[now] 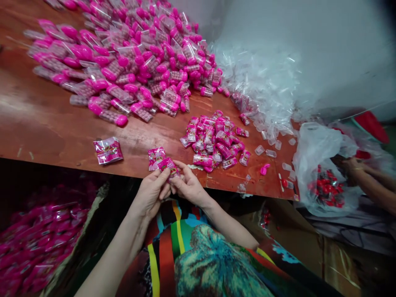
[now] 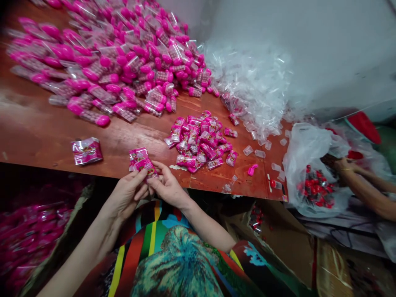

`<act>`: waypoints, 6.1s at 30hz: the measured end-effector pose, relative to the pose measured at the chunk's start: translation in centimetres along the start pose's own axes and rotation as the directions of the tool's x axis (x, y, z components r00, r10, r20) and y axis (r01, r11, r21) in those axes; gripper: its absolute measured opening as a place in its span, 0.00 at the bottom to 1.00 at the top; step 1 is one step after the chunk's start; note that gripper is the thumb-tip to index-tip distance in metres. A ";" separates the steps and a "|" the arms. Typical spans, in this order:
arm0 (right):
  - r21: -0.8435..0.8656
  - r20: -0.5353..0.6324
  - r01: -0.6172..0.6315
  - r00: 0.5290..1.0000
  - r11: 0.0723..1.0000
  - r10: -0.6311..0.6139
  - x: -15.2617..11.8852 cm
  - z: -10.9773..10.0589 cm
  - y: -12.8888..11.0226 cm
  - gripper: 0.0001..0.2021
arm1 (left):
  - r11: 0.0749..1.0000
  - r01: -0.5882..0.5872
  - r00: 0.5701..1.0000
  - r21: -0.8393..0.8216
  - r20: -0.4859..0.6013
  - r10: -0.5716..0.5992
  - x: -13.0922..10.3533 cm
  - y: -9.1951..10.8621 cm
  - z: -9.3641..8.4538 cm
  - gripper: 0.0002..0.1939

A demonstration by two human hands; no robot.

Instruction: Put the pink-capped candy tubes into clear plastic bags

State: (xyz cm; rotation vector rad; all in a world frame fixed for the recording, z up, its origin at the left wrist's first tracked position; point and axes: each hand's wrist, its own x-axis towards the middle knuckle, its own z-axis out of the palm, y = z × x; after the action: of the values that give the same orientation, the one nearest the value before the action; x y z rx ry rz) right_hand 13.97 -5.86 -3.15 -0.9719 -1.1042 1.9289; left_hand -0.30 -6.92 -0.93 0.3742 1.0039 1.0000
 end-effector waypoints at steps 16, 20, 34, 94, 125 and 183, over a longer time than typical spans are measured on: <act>-0.155 -0.161 0.092 0.980 0.984 -0.117 1.5 -2.4 -4.5 0.40 | 0.967 -0.208 0.927 0.146 -0.287 0.242 -0.4 0.6 -0.8 0.17; -0.850 -0.035 0.157 0.935 0.503 -0.352 5.0 0.2 -2.0 0.23 | 0.965 -0.209 0.894 0.157 -0.370 0.253 0.1 0.8 -1.3 0.18; -0.956 0.110 0.214 0.897 0.202 -0.427 6.1 1.1 -0.4 0.17 | 0.942 -0.256 0.888 0.217 -0.332 0.318 0.8 1.3 -1.6 0.18; 0.379 0.051 -0.169 0.986 0.910 0.162 2.6 -1.4 -3.2 0.17 | 0.905 -0.185 0.952 -0.384 -0.299 0.068 2.0 3.6 0.7 0.16; 0.061 -0.382 0.204 0.909 0.977 -0.166 0.2 1.2 -1.1 0.25 | 0.956 -0.285 0.912 -0.064 -0.325 0.250 1.4 0.4 1.8 0.19; 0.049 0.000 -0.010 1.000 0.999 0.010 -0.7 0.5 -2.2 0.31 | 0.995 -0.103 0.994 0.004 -0.029 0.103 0.8 0.4 1.5 0.28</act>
State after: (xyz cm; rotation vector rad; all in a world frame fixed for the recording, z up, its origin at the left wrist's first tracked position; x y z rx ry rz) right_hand 14.33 -5.80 -0.76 -0.9526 -1.0486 1.9546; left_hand 0.87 -5.82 -0.25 0.4179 1.0208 1.0996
